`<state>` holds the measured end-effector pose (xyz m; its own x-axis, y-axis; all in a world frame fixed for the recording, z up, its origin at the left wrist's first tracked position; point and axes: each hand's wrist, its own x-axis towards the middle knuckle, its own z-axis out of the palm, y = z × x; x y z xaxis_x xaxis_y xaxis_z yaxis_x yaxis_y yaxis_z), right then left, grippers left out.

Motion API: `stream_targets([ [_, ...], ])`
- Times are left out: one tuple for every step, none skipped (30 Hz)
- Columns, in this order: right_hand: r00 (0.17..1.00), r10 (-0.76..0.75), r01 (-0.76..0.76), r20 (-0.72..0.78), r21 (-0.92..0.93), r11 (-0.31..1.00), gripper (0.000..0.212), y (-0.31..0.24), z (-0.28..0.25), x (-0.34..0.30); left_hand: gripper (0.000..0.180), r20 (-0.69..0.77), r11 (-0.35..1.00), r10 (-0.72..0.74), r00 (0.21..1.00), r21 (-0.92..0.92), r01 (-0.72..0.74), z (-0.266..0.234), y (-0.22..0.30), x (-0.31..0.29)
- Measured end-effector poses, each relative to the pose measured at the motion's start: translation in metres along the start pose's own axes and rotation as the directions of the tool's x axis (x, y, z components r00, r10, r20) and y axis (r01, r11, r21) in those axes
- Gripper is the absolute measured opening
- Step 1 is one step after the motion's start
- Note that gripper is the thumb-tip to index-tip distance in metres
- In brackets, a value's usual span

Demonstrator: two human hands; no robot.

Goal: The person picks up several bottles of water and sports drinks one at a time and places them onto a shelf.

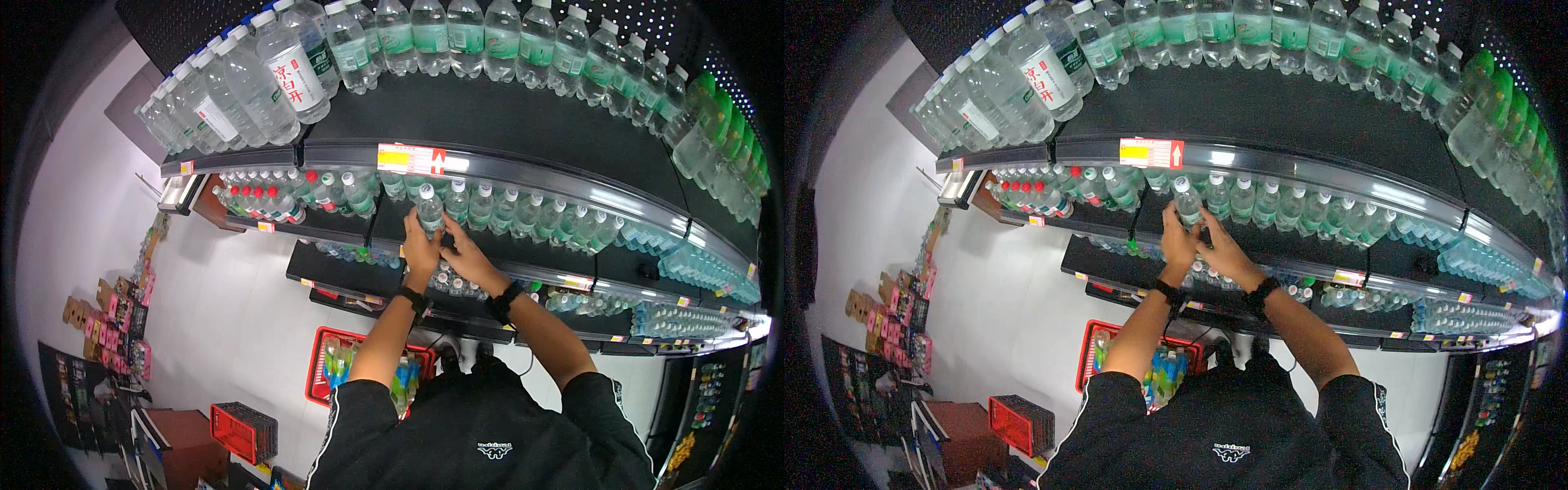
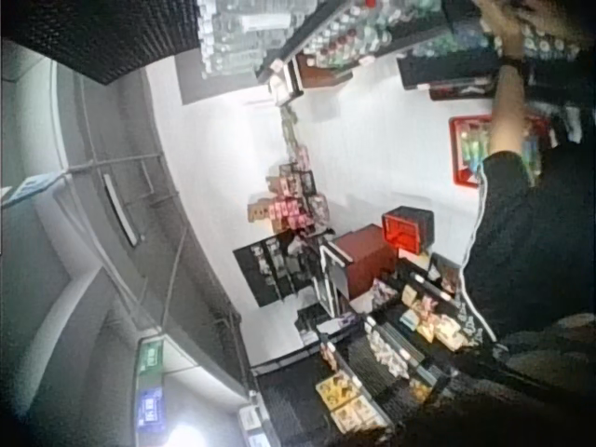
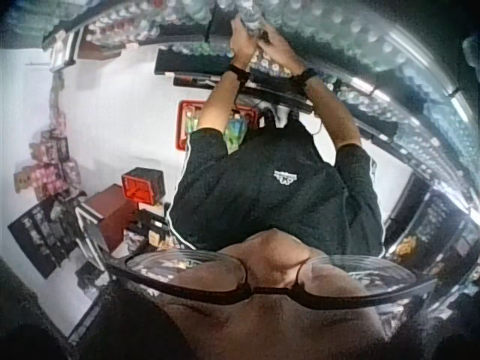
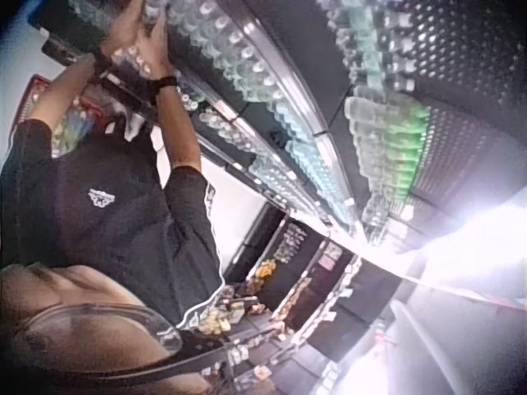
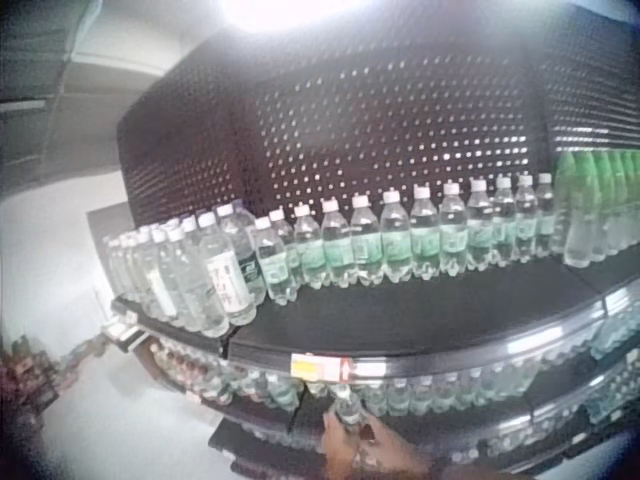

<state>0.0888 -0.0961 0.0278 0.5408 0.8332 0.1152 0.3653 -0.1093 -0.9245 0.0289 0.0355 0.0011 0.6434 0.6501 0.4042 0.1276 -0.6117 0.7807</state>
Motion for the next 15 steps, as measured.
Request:
stream_targets([
  [1.000, -0.002, 0.002, -0.006, -0.003, 1.000, 0.074, 0.003, -0.002, -0.001, 0.067, -0.008, 1.000, 0.014, 1.000, 0.010, -0.014, 0.006, -0.002, 0.004],
  [1.000, 0.010, -0.010, 0.015, -0.007, 1.000, 0.073, 0.007, -0.005, -0.006, 0.068, 0.025, 0.998, -0.058, 0.998, 0.015, 0.058, 0.011, -0.003, 0.006],
  [0.999, 0.022, -0.022, 0.037, -0.011, 1.000, 0.071, 0.010, -0.006, -0.013, 0.068, 0.026, 0.999, -0.053, 0.998, 0.010, 0.053, 0.015, -0.006, 0.008],
  [1.000, -0.023, 0.022, 0.018, 0.056, 0.998, 0.065, 0.012, -0.003, -0.020, 0.068, 0.010, 0.998, -0.056, 0.998, 0.018, 0.056, 0.019, -0.014, 0.009],
  [1.000, -0.025, 0.025, 0.008, 0.047, 0.999, 0.065, 0.022, -0.004, -0.028, 0.068, 0.000, 0.999, -0.050, 0.999, 0.017, 0.050, 0.025, -0.013, 0.012],
  [0.999, 0.033, -0.034, 0.035, 0.045, 0.998, 0.059, 0.033, -0.006, -0.035, 0.069, 0.000, 0.998, -0.057, 0.998, 0.018, 0.057, 0.031, -0.013, 0.016],
  [0.994, 0.091, -0.095, 0.068, 0.049, 0.994, 0.053, 0.036, -0.004, -0.041, 0.069, -0.001, 0.998, -0.053, 0.999, 0.016, 0.053, 0.035, -0.016, 0.019],
  [0.994, 0.088, -0.091, 0.066, 0.046, 0.995, 0.053, 0.038, -0.004, -0.044, 0.070, -0.013, 0.998, -0.057, 0.998, 0.030, 0.057, 0.037, -0.019, 0.022],
  [0.983, 0.140, -0.145, 0.116, 0.034, 0.989, 0.048, 0.041, -0.004, -0.046, 0.072, -0.027, 0.997, -0.060, 0.998, 0.044, 0.061, 0.039, -0.021, 0.026],
  [0.967, 0.198, -0.204, 0.159, 0.018, 0.979, 0.043, 0.041, -0.006, -0.048, 0.072, -0.024, 0.998, -0.054, 0.998, 0.038, 0.055, 0.041, -0.021, 0.029],
  [0.969, 0.196, -0.201, 0.152, 0.015, 0.980, 0.043, 0.041, -0.007, -0.050, 0.074, -0.020, 0.994, -0.022, 1.000, 0.111, 0.024, 0.041, -0.020, 0.032],
  [0.965, 0.166, -0.173, 0.201, 0.018, 0.985, 0.040, 0.039, -0.008, -0.050, 0.076, -0.017, 0.983, 0.012, 1.000, 0.184, -0.009, 0.040, -0.019, 0.037],
  [0.958, 0.133, -0.143, 0.253, 0.023, 0.989, 0.038, 0.036, -0.009, -0.048, 0.076, -0.023, 0.983, 0.020, 1.000, 0.183, -0.015, 0.037, -0.019, 0.042],
  [0.954, 0.137, -0.159, 0.268, 0.062, 0.985, 0.033, 0.012, -0.007, -0.046, 0.077, 0.050, 0.988, -0.060, 0.997, 0.148, 0.052, 0.029, -0.022, 0.044],
  [0.953, 0.121, -0.144, 0.278, 0.064, 0.988, 0.033, -0.002, -0.003, -0.040, 0.079, 0.120, 0.985, -0.136, 0.983, 0.118, 0.121, 0.019, -0.025, 0.047],
])
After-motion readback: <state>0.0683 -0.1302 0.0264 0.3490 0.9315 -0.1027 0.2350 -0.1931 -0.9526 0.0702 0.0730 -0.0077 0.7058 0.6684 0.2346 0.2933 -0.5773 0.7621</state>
